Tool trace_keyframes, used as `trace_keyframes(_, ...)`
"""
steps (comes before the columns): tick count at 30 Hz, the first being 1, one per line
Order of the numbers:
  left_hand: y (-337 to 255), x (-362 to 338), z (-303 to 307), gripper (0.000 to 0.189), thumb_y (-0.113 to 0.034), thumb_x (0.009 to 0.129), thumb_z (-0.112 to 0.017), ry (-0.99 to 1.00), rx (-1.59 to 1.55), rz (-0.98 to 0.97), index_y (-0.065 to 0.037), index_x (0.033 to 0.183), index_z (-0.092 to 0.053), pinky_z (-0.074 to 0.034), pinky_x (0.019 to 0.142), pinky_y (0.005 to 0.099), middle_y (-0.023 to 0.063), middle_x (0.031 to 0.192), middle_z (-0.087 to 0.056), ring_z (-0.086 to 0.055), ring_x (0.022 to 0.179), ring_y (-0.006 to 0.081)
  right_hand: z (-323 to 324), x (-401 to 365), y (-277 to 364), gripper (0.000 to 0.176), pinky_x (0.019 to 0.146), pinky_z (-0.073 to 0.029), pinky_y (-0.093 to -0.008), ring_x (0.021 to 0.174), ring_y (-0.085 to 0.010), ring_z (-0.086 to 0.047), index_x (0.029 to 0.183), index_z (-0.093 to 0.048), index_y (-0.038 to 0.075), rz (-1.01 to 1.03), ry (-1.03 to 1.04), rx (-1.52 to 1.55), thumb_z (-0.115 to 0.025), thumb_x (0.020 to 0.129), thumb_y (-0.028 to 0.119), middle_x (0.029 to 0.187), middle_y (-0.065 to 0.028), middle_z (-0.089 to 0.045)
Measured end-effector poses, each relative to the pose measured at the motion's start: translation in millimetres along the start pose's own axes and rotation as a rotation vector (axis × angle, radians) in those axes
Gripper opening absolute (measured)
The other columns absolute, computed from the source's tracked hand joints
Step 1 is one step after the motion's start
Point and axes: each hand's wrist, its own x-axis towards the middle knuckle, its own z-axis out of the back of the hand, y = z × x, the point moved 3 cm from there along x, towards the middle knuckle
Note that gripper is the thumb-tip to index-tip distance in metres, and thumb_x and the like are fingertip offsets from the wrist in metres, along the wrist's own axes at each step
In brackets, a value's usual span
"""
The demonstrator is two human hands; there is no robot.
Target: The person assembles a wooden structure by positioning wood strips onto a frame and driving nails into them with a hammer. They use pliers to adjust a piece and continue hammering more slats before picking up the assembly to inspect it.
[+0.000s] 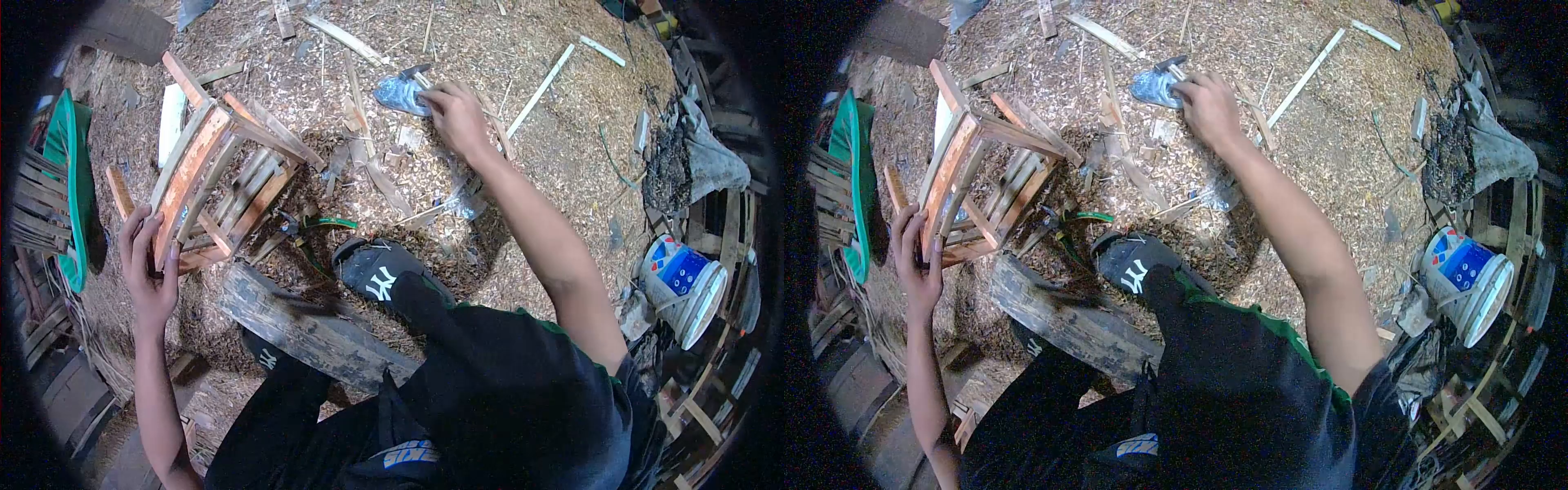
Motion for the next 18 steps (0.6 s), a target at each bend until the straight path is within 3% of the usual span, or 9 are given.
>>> trace_keyframes(3, 0, -1, 0, 0.046, 0.001, 0.09, -0.066, -0.012, -0.029, 0.013, -0.005, 0.135, -0.06, -0.042, 0.114, 0.0477, 0.0196, 0.145, -0.05, -0.05, 0.137, 0.0371, -14, 17, 1, 0.025, 0.096, -0.049, -0.0408, 0.104, -0.0281, -0.061, 0.111, -0.08, 0.016, -0.036, 0.016, -0.009, -0.075, 0.086, 0.013, 0.108, -0.0029, -0.072)
trace_keyframes(5, -1, -1, 0, 0.041, -0.005, 0.095, -0.064, -0.002, -0.005, 0.005, -0.005, 0.136, -0.06, -0.039, 0.114, 0.0473, 0.0182, 0.144, -0.052, -0.049, 0.136, 0.0367, -13, 24, 9, 0.024, 0.092, -0.052, -0.0397, 0.098, -0.0281, -0.058, 0.109, -0.08, 0.013, -0.069, 0.095, -0.062, -0.077, 0.085, 0.015, 0.111, -0.0029, -0.074)
trace_keyframes(6, -1, -1, -1, 0.041, -0.005, 0.095, -0.064, -0.005, -0.009, 0.007, -0.005, 0.136, -0.06, -0.039, 0.114, 0.0473, 0.0182, 0.144, -0.052, -0.049, 0.136, 0.0367, -14, 26, 10, 0.024, 0.09, -0.053, -0.0407, 0.098, -0.0282, -0.058, 0.11, -0.08, 0.014, -0.022, 0.095, -0.129, -0.077, 0.087, 0.021, 0.112, -0.0019, -0.074)
trace_keyframes(10, -1, -2, -1, 0.046, 0.0, 0.09, -0.067, -0.02, 0.008, -0.001, -0.006, 0.135, -0.061, -0.04, 0.115, 0.0474, 0.0192, 0.144, -0.051, -0.05, 0.136, 0.0366, -22, 30, 11, 0.024, 0.09, -0.053, -0.0415, 0.099, -0.029, -0.059, 0.11, -0.08, 0.014, -0.051, 0.073, -0.125, -0.076, 0.089, 0.024, 0.113, -0.0021, -0.073)
trace_keyframes(16, 0, -2, -2, 0.045, -0.001, 0.091, -0.065, -0.02, 0.01, -0.008, -0.005, 0.136, -0.06, -0.038, 0.115, 0.0476, 0.0185, 0.145, -0.052, -0.049, 0.137, 0.0369, -22, 18, 17, 0.027, 0.092, -0.051, -0.0442, 0.104, -0.033, -0.057, 0.113, -0.079, 0.013, -0.058, 0.029, -0.196, -0.076, 0.089, 0.024, 0.115, -0.0066, -0.071)
trace_keyframes(18, 0, -3, -2, 0.044, -0.002, 0.093, -0.063, -0.014, 0.012, -0.007, -0.004, 0.137, -0.059, -0.036, 0.116, 0.048, 0.0181, 0.145, -0.052, -0.047, 0.138, 0.0371, -23, 17, 15, 0.023, 0.098, -0.047, -0.0473, 0.115, -0.0318, -0.054, 0.108, -0.077, 0.014, -0.157, 0.058, -0.114, -0.074, 0.089, 0.028, 0.113, -0.0036, -0.067)
